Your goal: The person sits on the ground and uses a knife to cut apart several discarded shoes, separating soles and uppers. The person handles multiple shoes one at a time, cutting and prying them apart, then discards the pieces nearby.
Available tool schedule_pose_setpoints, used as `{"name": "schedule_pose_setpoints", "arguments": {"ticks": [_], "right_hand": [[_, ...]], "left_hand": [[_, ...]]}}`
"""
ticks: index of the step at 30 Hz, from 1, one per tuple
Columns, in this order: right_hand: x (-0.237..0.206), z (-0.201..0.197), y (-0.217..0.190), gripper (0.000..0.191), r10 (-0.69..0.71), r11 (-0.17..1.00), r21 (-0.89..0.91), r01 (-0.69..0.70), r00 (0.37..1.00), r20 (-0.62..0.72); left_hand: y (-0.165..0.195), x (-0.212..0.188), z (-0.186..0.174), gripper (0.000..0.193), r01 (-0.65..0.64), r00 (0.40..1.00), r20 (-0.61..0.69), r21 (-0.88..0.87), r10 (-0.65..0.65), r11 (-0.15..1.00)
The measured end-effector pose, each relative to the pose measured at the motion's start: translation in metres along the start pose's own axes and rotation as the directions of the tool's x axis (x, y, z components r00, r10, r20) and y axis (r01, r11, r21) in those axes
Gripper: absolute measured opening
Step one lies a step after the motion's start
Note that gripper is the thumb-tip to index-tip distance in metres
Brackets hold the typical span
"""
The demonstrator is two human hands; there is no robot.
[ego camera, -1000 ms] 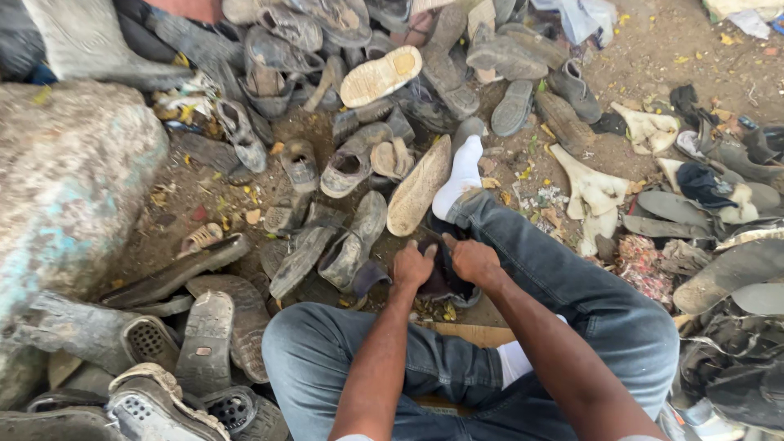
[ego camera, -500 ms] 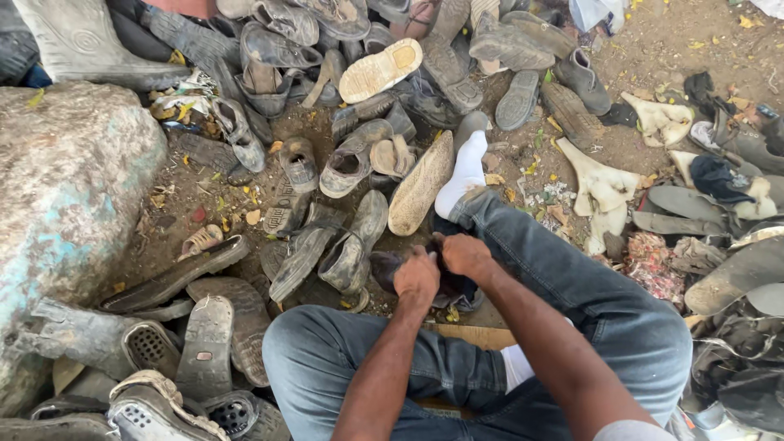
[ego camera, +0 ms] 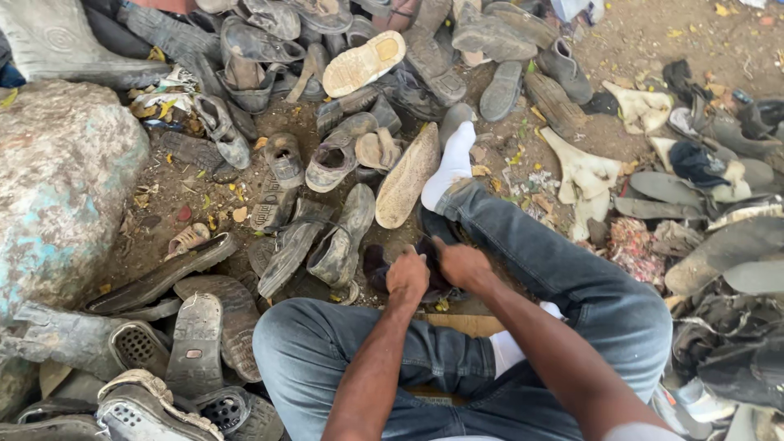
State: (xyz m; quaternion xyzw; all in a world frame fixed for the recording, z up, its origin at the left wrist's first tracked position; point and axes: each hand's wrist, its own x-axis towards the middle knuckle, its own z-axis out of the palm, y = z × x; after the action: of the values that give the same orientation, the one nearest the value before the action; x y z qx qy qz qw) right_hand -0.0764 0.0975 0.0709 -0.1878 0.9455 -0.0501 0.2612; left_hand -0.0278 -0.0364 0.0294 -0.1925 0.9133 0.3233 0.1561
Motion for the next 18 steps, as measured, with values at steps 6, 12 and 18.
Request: {"name": "schedule_pose_setpoints", "arguments": {"ticks": [6,12,18], "right_hand": [[-0.005,-0.001,-0.012,0.045,-0.021,1.0,0.017,0.022,0.999,-0.049],[-0.038,0.016,0.01,0.067,0.005,0.996,-0.086,-0.002,0.999,0.045],[-0.014,0.019,-0.01,0.062,-0.117,0.991,-0.067,0.114,0.992,-0.044]], "left_hand": [[-0.012,-0.008,-0.004,0.04,0.006,0.999,-0.039,-0.028,-0.007,1.0],[-0.014,-0.02,0.01,0.041,0.058,0.997,-0.05,-0.071,-0.062,0.996],[-0.019,-0.033,0.002,0.041,0.1,0.992,-0.066,-0.112,-0.108,0.989]]}}
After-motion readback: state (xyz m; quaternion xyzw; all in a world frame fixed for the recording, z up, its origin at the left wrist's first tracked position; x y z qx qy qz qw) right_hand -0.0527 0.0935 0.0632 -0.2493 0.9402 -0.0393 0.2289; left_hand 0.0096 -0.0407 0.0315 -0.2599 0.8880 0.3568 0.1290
